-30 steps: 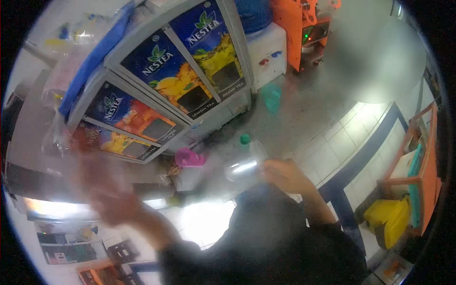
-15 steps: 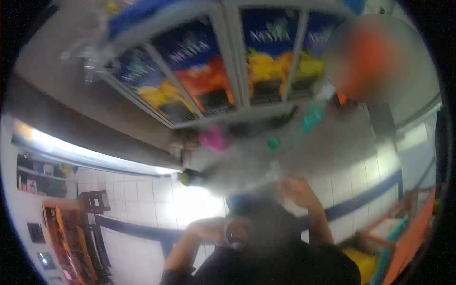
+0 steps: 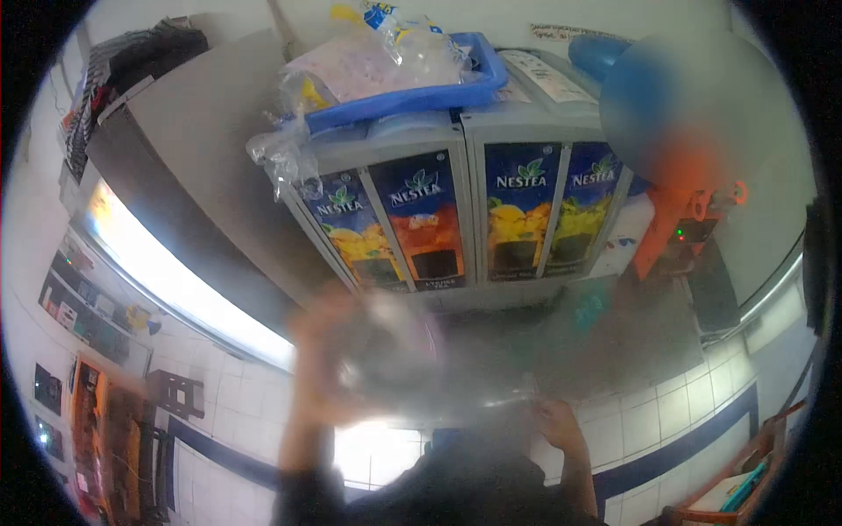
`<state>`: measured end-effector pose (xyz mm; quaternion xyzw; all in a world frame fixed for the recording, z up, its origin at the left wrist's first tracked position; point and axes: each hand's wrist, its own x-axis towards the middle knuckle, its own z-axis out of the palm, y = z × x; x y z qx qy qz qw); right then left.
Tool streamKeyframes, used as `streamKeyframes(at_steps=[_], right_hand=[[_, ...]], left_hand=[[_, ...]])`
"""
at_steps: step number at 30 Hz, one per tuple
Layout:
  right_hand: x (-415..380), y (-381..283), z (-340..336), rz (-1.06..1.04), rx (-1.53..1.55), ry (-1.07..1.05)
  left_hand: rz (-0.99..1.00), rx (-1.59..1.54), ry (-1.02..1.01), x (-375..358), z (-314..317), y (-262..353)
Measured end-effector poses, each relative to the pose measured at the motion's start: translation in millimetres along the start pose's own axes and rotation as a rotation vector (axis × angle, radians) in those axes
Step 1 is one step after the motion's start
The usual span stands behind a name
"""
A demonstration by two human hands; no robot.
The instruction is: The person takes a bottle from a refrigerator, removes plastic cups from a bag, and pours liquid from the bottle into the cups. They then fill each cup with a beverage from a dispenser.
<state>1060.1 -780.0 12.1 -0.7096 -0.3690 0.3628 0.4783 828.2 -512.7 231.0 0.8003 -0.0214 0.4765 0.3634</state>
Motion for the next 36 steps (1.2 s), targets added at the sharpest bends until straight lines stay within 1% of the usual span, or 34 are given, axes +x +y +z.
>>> streamKeyframes(at_steps=[1,2,3,4,6,7,9,11,12,13,14,15,16,17,18,19,20,21,22,23,24,25,26,27,28,29,30,31,32,33,34,35,36], right_hand=[[-0.4,-6.1,0.1,0.003,-0.081,-0.003],[-0.2,-6.5,1.8,0.017,-0.085,-0.010],[3.4,-2.9,4.5,-0.085,-0.143,-0.030],[4.9,-3.1,6.4,-0.188,-0.202,-0.050],[7.2,-17.2,12.7,-0.184,-0.183,-0.057],[7.2,-23.0,16.3,-0.190,-0.160,-0.060],[2.9,-33.1,21.0,-0.151,-0.149,-0.063],[5.8,-30.8,24.0,-0.116,-0.103,-0.053],[8.7,-23.5,24.8,-0.059,-0.092,-0.056],[10.1,-18.3,26.4,0.004,-0.088,-0.061],[10.9,-16.8,28.8,0.027,-0.078,-0.059],[12.4,-16.0,29.7,0.038,-0.041,-0.053],[14.8,-15.7,30.3,0.048,-0.004,-0.045],[16.8,-15.7,32.0,0.080,0.006,-0.040],[19.3,-15.2,33.8,0.058,0.045,-0.071],[22.1,-14.2,36.1,0.038,0.084,-0.104],[23.8,-16.2,40.1,0.083,0.089,-0.110],[26.5,-19.7,43.0,0.015,0.066,-0.214],[28.4,-20.0,43.3,-0.060,0.041,-0.321],[28.6,-16.9,43.2,-0.023,0.037,-0.335],[28.6,-14.2,43.4,0.069,0.045,-0.318],[29.4,-12.4,42.8,0.151,0.050,-0.296],[31.3,-2.6,36.4,0.165,0.038,-0.302],[33.0,11.8,24.0,0.092,0.084,-0.151],[37.3,20.8,17.9,0.013,0.130,-0.002],[40.7,-19.6,12.5,0.127,-0.243,0.042],[48.8,-16.9,17.4,0.129,-0.242,0.032],[57.2,-6.5,25.3,0.002,-0.571,0.014],[61.5,8.1,34.2,-0.124,-0.897,0.001],[66.4,35.9,45.0,-0.117,-0.894,0.009],[75.5,73.0,55.7,-0.268,-0.995,-0.032],[83.4,96.7,61.5,-0.425,-1.098,-0.078],[84.5,106.5,64.6,-0.430,-1.108,-0.072]], left_hand=[[0.067,-0.032,0.176,25.4,-10.6,-20.8],[0.359,0.251,0.325,82.3,-12.1,-28.2],[0.650,0.541,0.468,140.4,-12.5,-24.3],[0.665,0.880,0.415,175.4,-13.8,-3.9],[0.244,0.922,0.410,238.6,-4.8,-21.1],[0.227,0.922,0.413,239.4,-6.1,-21.2],[-0.070,0.984,0.253,235.0,-10.6,-24.6],[0.195,1.030,0.380,190.3,-13.7,-29.7],[0.254,0.991,0.449,161.8,-5.6,-25.8],[0.304,0.946,0.520,129.0,7.3,-18.1],[0.344,0.769,0.561,93.6,19.2,-27.5],[0.283,0.731,0.523,40.6,28.4,-44.1],[0.156,0.585,0.224,-14.2,37.9,-55.8],[0.027,0.424,-0.074,-53.0,48.0,-58.4],[-0.115,0.484,-0.204,-63.3,76.3,-48.6],[-0.200,0.523,-0.368,-86.9,94.6,-55.4],[-0.288,0.555,-0.532,-118.0,105.4,-67.5],[-0.329,0.525,-0.545,-146.9,111.7,-80.6],[-0.445,0.417,-0.601,-173.9,119.1,-94.1],[-0.552,0.310,-0.652,-192.9,123.6,-98.7],[-0.579,0.286,-0.651,-204.8,123.3,-95.2],[-0.648,0.304,-0.660,-213.8,119.7,-92.9],[-0.711,0.326,-0.666,-220.5,114.9,-93.6],[-0.777,0.355,-0.645,-232.2,109.8,-96.1],[-0.785,0.350,-0.633,-249.0,105.4,-108.2],[-0.813,0.401,-0.557,-270.0,100.8,-121.4],[-0.839,0.455,-0.486,-277.3,97.1,-124.9],[-0.909,0.373,-0.403,-282.1,97.6,-130.5],[-0.909,0.374,-0.414,-283.7,99.9,-132.8],[-0.907,0.288,-0.305,-285.0,104.9,-136.4],[-0.896,0.199,-0.189,-284.7,111.2,-141.7],[-0.908,0.215,-0.194,-286.7,116.6,-145.5],[-0.899,0.210,-0.187,-284.9,119.6,-146.7]])
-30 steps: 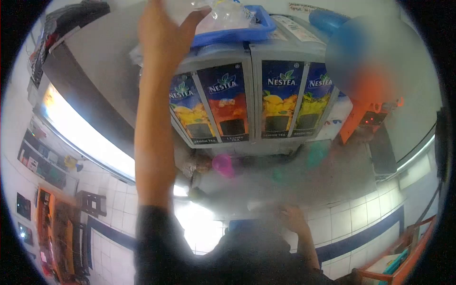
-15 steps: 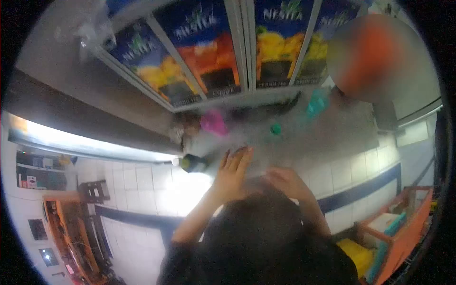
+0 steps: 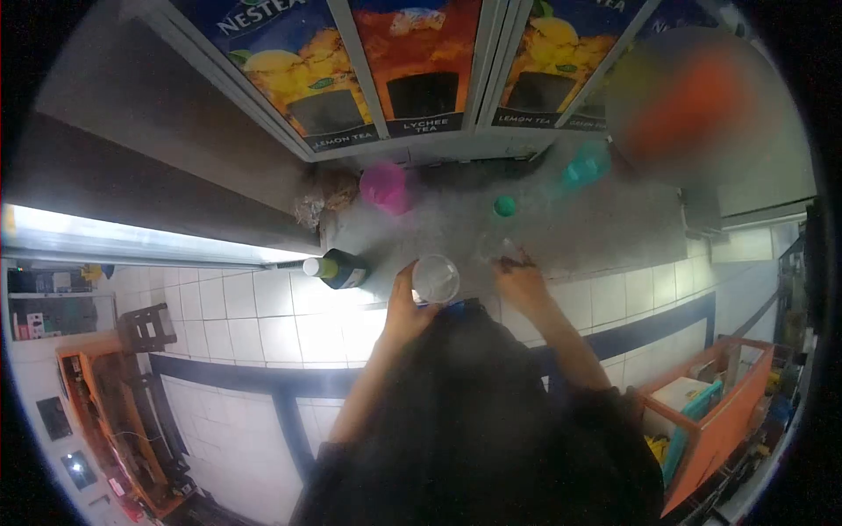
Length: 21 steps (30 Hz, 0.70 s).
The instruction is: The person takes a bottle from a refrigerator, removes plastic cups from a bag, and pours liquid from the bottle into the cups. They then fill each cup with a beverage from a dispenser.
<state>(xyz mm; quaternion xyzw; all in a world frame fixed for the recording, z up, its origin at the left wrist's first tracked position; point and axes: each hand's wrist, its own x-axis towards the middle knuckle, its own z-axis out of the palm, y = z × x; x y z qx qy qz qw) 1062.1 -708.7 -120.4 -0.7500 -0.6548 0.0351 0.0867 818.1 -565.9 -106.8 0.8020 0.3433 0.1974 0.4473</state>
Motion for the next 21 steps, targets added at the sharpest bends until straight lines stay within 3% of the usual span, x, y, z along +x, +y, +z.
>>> streamKeyframes(at_steps=[3,5,6,8,11,14,21], right_hand=[[-2.9,-17.1,-6.6,0.089,-0.158,-0.055],[3.5,-43.2,-53.8,0.152,0.015,0.279],[9.7,-60.5,-75.2,0.153,0.018,0.276],[16.3,-91.0,-103.6,0.192,0.482,0.200],[23.7,-86.6,-89.8,0.176,0.468,0.056],[26.8,-82.1,-96.0,0.161,0.637,0.141],[18.7,-74.9,-100.6,0.271,0.906,0.045]], left_hand=[[0.127,-0.041,0.025,2.9,4.9,4.1],[0.112,0.053,-0.042,0.9,6.0,7.3],[0.108,0.054,-0.043,1.0,6.5,9.6],[0.308,0.173,-0.033,3.0,4.7,19.1],[0.329,0.213,-0.013,-1.8,-5.7,44.9],[0.337,0.152,-0.157,-6.1,-28.1,56.8],[0.377,0.191,-0.299,-13.7,-36.2,56.2]])
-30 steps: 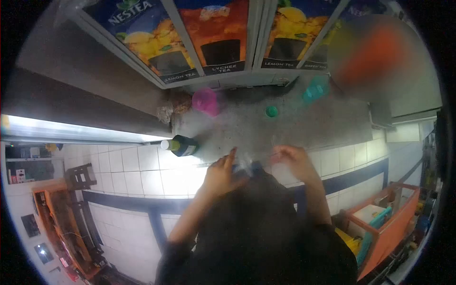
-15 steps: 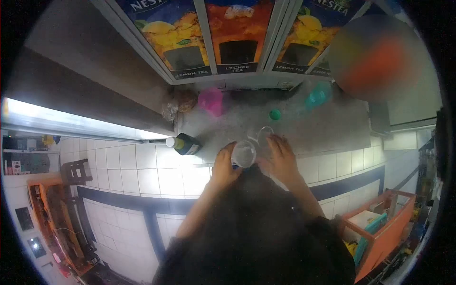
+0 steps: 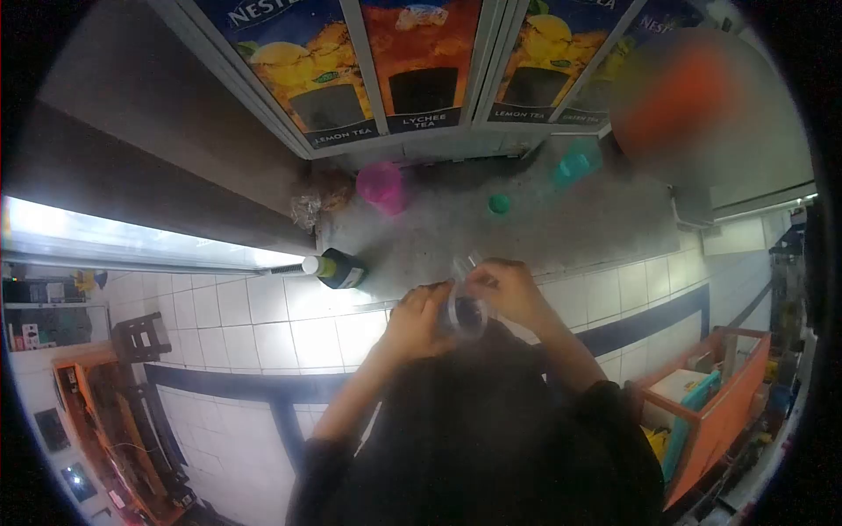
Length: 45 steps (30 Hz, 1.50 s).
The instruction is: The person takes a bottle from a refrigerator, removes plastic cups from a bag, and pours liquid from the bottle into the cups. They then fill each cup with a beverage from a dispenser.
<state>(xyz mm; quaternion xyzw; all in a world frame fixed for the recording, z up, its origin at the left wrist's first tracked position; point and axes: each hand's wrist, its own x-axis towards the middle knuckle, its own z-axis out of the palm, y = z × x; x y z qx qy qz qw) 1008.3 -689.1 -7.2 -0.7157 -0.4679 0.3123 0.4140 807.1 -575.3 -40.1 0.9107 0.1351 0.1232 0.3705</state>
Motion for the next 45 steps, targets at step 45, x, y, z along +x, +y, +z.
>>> streamKeyframes(at_steps=[45], right_hand=[[-81.8,-50.0,-28.1,0.221,0.139,-0.536]], left_hand=[[-0.273,-0.082,-0.603,-1.3,-67.8,65.4]])
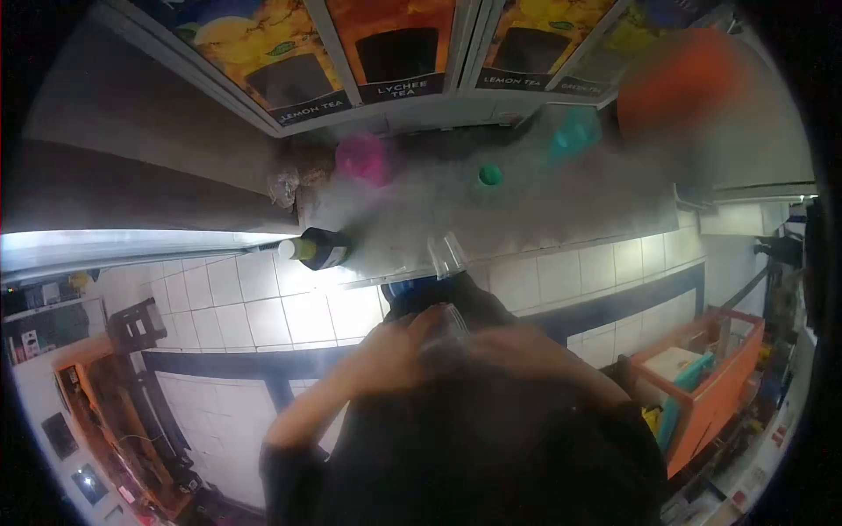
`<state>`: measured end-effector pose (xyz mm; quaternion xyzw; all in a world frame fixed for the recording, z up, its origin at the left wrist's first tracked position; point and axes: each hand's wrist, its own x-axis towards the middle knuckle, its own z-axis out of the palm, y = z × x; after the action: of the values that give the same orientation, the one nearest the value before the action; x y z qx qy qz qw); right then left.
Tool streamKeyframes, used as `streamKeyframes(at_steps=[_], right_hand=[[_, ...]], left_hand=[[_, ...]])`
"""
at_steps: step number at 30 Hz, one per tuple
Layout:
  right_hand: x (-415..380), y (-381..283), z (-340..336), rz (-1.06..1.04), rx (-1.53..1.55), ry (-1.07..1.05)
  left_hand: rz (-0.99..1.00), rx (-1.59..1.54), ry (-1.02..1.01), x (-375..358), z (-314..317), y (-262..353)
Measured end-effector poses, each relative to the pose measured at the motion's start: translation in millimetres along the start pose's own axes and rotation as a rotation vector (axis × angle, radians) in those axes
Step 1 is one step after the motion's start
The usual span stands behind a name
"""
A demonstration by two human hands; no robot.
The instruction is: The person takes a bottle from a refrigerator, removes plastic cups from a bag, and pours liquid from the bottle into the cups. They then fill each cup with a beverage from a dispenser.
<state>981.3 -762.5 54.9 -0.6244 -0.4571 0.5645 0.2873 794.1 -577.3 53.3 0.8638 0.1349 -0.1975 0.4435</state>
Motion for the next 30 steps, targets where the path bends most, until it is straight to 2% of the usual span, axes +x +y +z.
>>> streamKeyframes(at_steps=[3,6,8,9,11,12,14,15,16,17,18,20,21,23,24,26,27,29,30], right_hand=[[-2.2,-2.5,4.9,0.032,0.001,-0.039],[-2.6,-1.5,14.3,0.089,0.008,0.030],[-4.4,-4.3,21.8,0.126,-0.102,0.174],[-5.0,-4.3,24.3,0.126,-0.103,0.174],[-5.2,-3.7,27.2,0.157,-0.254,0.381],[-6.5,-2.3,21.4,0.154,-0.259,0.381],[-14.7,6.5,-5.6,0.211,-0.282,0.666],[-16.5,25.5,-19.6,0.234,-0.418,0.776],[-12.3,52.3,-33.1,0.256,-0.552,0.888],[-3.6,73.6,-46.6,0.240,-0.664,0.935],[8.9,93.8,-58.3,0.225,-0.778,0.979],[42.7,135.1,-70.7,0.181,-0.999,1.008],[59.3,161.5,-73.0,0.180,-0.996,1.017],[87.5,202.3,-77.0,-0.063,-1.425,0.990],[93.4,205.6,-76.6,-0.078,-1.429,0.998],[100.2,208.9,-71.2,-0.064,-1.462,0.817],[100.3,189.5,-70.0,-0.081,-1.465,0.811],[93.4,144.0,-61.8,-0.235,-1.342,1.042],[90.2,122.3,-55.0,-0.249,-1.343,1.034]], left_hand=[[0.053,0.006,-0.030,-2.9,0.6,-5.1],[0.075,0.018,-0.048,-3.9,4.7,-9.0],[0.007,0.012,-0.073,-5.4,6.8,-3.8],[0.007,0.012,-0.073,-7.5,2.7,4.9],[-0.192,-0.034,-0.148,-13.8,-9.4,25.2],[-0.190,-0.034,-0.143,-17.4,-8.4,21.8],[-0.225,0.076,-0.022,-29.3,-5.1,3.8],[-0.226,0.072,-0.021,-30.6,-2.1,-11.3],[-0.094,-0.041,0.130,-28.8,4.0,-32.4],[0.040,-0.149,0.275,-22.9,12.4,-51.2],[0.044,-0.145,0.267,-12.1,24.1,-68.0],[-0.092,-0.536,0.433,11.8,44.4,-100.7],[-0.088,-0.530,0.434,23.9,50.8,-108.0],[-0.077,-0.943,0.596,48.5,62.4,-109.2],[-0.069,-0.938,0.610,54.4,65.3,-108.4],[-0.073,-0.888,0.704,61.5,71.7,-105.8],[-0.114,-0.988,0.656,53.9,59.2,-83.0],[-0.103,-0.904,0.680,53.6,67.3,-85.2],[-0.080,-0.814,0.692,55.1,69.3,-86.1]])
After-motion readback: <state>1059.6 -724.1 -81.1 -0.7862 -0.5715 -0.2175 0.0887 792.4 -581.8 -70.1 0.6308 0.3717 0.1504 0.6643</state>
